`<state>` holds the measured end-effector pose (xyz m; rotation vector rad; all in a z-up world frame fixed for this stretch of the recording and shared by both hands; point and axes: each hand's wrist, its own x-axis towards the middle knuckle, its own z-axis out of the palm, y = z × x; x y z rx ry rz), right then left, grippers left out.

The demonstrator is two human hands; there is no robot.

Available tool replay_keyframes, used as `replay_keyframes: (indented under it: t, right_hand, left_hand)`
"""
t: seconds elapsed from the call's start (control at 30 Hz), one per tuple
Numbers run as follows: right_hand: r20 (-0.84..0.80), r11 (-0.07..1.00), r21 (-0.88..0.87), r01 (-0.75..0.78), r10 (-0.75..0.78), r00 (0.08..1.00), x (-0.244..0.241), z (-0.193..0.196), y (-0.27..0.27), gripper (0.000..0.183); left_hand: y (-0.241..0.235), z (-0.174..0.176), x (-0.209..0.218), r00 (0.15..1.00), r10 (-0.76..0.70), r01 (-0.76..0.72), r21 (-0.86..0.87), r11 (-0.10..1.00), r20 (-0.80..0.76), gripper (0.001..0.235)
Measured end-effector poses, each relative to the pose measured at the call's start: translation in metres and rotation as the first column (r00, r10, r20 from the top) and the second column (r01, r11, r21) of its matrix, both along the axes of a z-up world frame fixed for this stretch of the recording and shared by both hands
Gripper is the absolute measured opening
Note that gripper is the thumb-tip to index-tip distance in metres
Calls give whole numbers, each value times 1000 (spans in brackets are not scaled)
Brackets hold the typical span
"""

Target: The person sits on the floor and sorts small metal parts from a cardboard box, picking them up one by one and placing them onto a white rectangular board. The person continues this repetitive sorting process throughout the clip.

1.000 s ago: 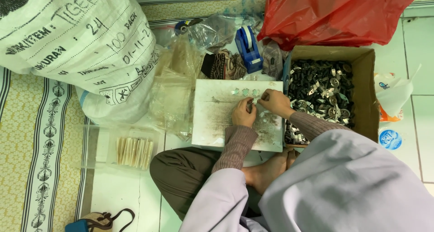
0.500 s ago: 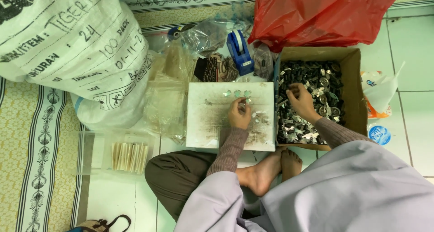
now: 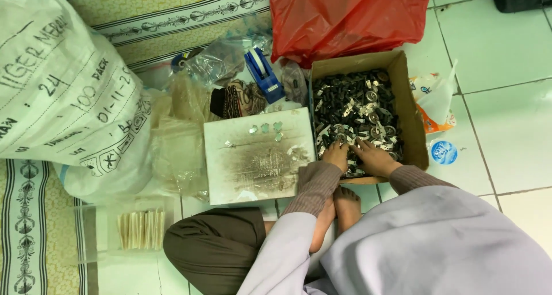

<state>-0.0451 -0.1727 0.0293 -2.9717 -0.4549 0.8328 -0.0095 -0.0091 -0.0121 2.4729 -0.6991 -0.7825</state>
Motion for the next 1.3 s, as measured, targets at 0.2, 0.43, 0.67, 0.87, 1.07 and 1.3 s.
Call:
replay_keyframes:
  t: [0.2, 0.43, 0.67, 0.87, 1.07, 1.3]
  right_hand:
    - [37, 999, -43, -22, 24, 999, 0, -58, -26, 73]
    - [-26, 999, 19, 51, -50, 998, -4, -22, -19, 47]
    - [-101, 996, 11, 88, -86, 991, -2, -71, -32, 36]
    - [-137, 913, 130, 386, -369, 919, 20, -56, -49, 33]
    - [-382, 355, 535, 767, -708, 594, 42, -40, -46, 40]
    - [-717, -138, 531, 836, -598, 357, 40, 7, -11, 49]
  left_hand:
    - [-6, -60, -8, 989, -87, 68, 155, 986, 123, 50]
    - [-10, -95, -9, 988, -82, 61, 151, 987, 134, 48]
    - [-8, -68, -11, 982, 41, -61, 105, 993, 182, 41]
    - [-6, -42, -6, 926, 306, -321, 37, 946, 220, 43]
    - [-3, 19, 0, 890, 456, -441, -201, 875, 28, 52]
    - [-8, -2, 7, 773, 549, -633, -444, 634, -318, 36]
